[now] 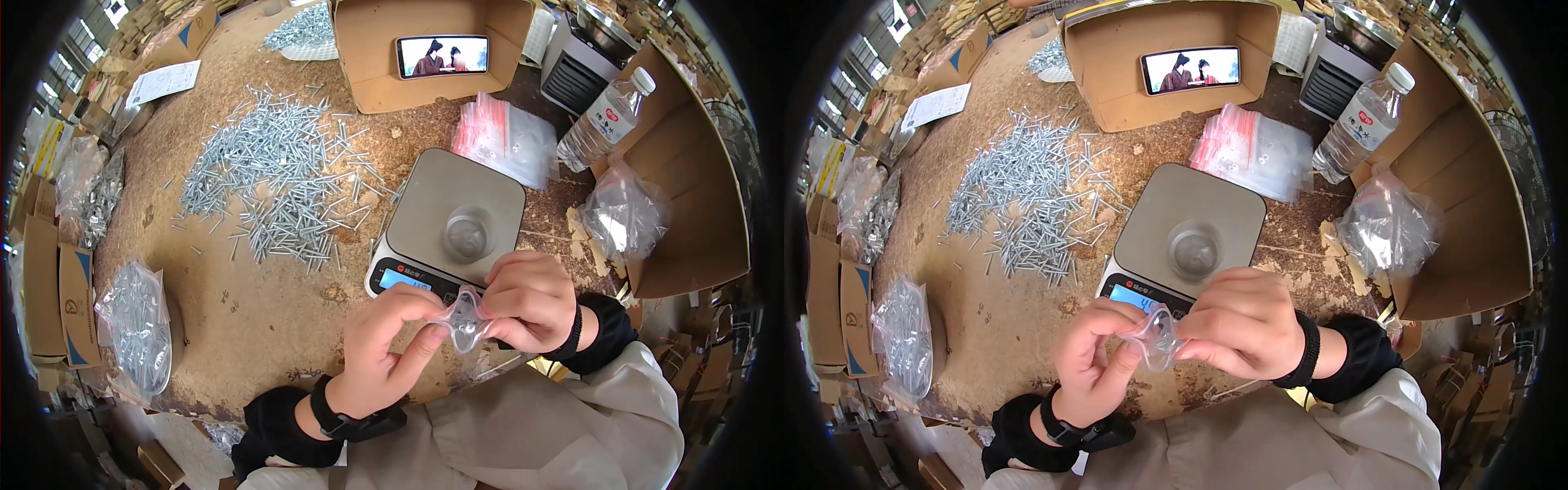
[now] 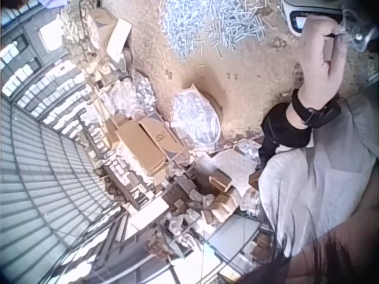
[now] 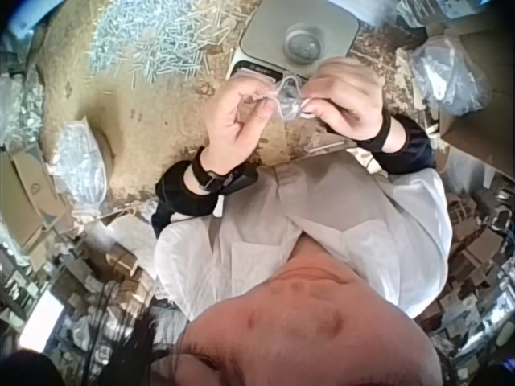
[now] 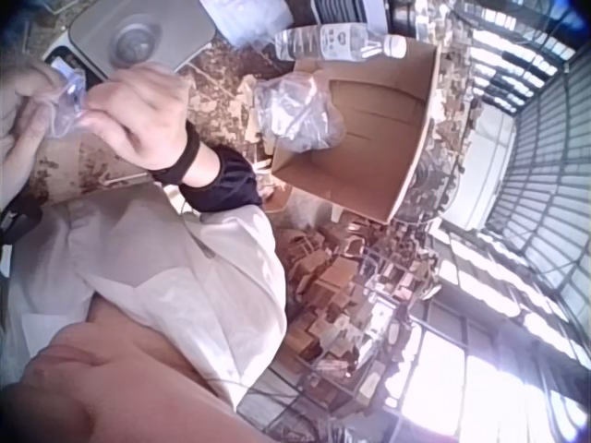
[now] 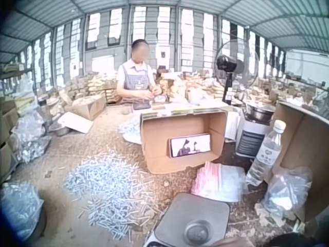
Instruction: The person scoops nails from a pile on a table and places them onto a digital scale. After checking the weight, they transfer the nails into a small plastic bag and seal it. This process is repeated multiple times throughout the video.
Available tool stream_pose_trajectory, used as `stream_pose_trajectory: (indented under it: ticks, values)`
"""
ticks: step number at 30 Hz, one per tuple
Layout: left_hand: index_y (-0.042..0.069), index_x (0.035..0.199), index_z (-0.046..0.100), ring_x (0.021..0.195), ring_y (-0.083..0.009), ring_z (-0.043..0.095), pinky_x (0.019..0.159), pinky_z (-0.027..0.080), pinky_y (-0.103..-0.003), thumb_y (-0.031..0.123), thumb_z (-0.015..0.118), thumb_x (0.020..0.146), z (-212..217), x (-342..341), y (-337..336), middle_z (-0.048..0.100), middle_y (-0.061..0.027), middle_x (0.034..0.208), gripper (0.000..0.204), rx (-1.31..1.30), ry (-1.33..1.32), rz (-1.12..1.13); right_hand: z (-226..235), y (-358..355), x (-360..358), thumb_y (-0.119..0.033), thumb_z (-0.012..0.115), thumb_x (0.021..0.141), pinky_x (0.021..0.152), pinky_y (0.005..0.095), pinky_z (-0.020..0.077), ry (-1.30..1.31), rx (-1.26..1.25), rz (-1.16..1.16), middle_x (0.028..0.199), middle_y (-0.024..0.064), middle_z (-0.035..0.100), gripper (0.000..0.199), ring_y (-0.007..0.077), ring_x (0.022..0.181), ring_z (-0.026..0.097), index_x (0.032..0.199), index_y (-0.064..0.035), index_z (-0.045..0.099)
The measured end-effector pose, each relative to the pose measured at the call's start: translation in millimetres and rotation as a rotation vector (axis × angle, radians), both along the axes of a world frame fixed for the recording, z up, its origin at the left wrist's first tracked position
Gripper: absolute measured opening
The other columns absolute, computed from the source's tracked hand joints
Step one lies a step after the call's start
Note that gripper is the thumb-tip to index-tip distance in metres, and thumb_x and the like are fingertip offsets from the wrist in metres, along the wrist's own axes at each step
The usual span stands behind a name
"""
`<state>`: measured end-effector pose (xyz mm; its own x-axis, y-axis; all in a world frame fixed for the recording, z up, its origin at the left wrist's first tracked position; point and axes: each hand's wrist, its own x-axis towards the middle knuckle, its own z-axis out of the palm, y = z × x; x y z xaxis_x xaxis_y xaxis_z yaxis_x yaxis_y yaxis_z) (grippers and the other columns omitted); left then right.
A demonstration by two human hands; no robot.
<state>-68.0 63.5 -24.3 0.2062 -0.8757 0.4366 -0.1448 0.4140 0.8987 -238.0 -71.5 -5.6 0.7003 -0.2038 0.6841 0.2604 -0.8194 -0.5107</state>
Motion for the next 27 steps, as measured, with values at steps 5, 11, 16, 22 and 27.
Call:
stream_pose_trajectory:
  ticks: [5,11,16,22,27]
  values:
    - [-0.002,0.097,0.059,0.078,-0.0239,0.062,0.072,0.049,-0.031,-0.003,0.065,0.087,-2.8,0.2,2.7,0.065,-0.0140,0.090,0.012,-0.003,0.052,0.074,4.1,-1.4,-0.5,-0.017,0.076,0.083,0.054,0.0340,0.0483,-0.030,-0.036,-0.006,0.070,0.0055,0.062,0.015,0.0239,0.056,0.060,0.081,-0.0054,0.065]
    - [-0.001,0.089,0.061,0.071,-0.0246,0.061,0.066,0.048,-0.031,-0.006,0.064,0.081,2.6,8.0,2.9,0.065,-0.0130,0.083,0.010,-0.084,-0.087,0.080,5.1,-0.8,-3.6,-0.010,0.070,0.084,0.051,0.0348,0.0461,-0.025,0.012,0.061,0.069,0.0058,0.059,0.009,0.0244,0.055,0.058,0.080,-0.0054,0.063]
    - [0.000,0.088,0.062,0.068,-0.0244,0.061,0.062,0.048,-0.032,-0.005,0.066,0.078,3.6,10.3,2.9,0.065,-0.0113,0.081,0.012,-0.107,-0.137,0.078,5.2,-2.8,-5.3,-0.012,0.068,0.085,0.052,0.0353,0.0455,0.060,0.032,0.102,0.074,0.0068,0.058,0.009,0.0243,0.058,0.058,0.083,-0.0056,0.063]
    - [0.001,0.088,0.064,0.072,-0.0281,0.067,0.064,0.055,-0.035,0.000,0.067,0.080,15.4,3.7,2.0,0.067,-0.0105,0.082,0.009,-0.148,-0.295,-0.073,8.9,2.4,5.5,-0.015,0.071,0.084,0.056,0.0353,0.0482,0.069,0.022,0.171,0.083,0.0064,0.061,0.011,0.0251,0.065,0.061,0.085,-0.0070,0.064]
    - [0.001,0.084,0.062,0.064,-0.0300,0.064,0.059,0.054,-0.036,-0.004,0.067,0.076,11.0,-3.6,0.4,0.062,-0.0109,0.076,0.011,-0.192,-0.351,-0.095,6.8,8.7,5.0,-0.008,0.071,0.081,0.056,0.0354,0.0498,0.061,0.103,0.241,0.083,0.0066,0.062,0.008,0.0263,0.064,0.062,0.082,-0.0057,0.064]
